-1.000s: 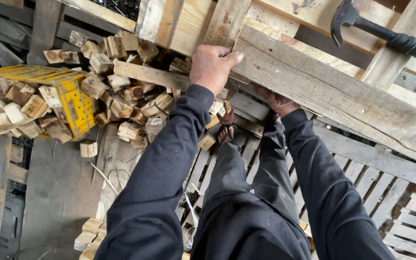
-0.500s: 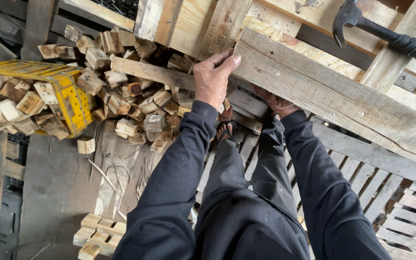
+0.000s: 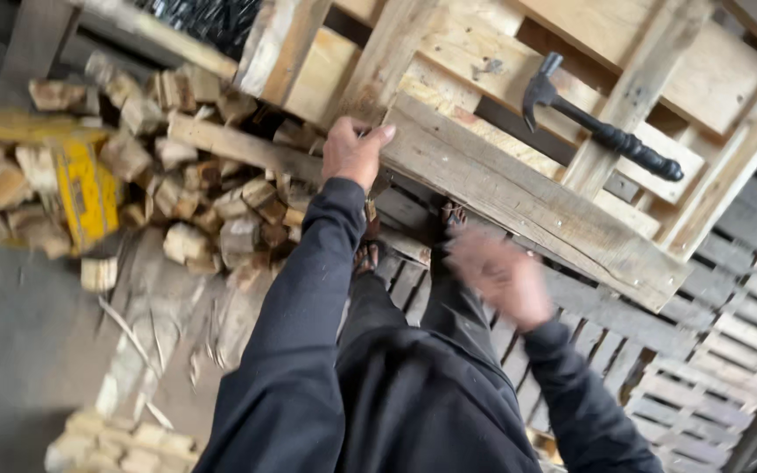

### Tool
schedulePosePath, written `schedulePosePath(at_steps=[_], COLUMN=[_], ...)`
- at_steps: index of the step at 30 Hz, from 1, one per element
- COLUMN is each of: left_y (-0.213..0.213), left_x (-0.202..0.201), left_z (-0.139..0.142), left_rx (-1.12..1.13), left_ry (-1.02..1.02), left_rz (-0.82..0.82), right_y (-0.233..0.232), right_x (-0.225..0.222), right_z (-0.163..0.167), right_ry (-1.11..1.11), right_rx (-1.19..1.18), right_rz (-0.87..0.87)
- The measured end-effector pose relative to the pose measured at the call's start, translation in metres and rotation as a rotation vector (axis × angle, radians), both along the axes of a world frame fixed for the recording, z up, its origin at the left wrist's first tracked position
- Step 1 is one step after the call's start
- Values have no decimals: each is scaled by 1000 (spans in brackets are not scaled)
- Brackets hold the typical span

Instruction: The person assembles a wooden pallet by hand, placing small wooden blocks and planks into position and securing them with nails using a hammer. The person repeatedly picks up nails, positions wood pieces, and hammers them into place.

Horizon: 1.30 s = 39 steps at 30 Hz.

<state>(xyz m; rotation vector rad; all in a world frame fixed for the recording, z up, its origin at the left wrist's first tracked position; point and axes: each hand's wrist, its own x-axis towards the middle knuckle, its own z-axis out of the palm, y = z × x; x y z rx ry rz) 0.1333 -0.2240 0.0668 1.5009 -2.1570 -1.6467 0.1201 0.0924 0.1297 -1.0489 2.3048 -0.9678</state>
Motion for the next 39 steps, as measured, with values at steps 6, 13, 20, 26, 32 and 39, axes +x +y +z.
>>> schedulePosePath(at_steps=[6,13,20,26,32,39], left_y=[4,-3,-8,-11,-10,-9], left_x=[-8,-10,-16,-17,-15,-17], left_z=[20,39,38,22,6,-7], left_rx=[-16,83,126,5,36,32], left_ry=[-201,-244,-291,-326,-225,-190], left_rz=[79,142,102,92,127,123], right_y=[88,106,65,-5,-30,-27], right_x=[-224,-299,-215,-165,-174,-167], right_z=[-21,-52,29,73,77,73], right_ry=[634,241,-643,-1229,-1517,-1444], right_rx=[528,711,256,127,148,61], right_rz=[-121,-34,-191,-231,-188,-257])
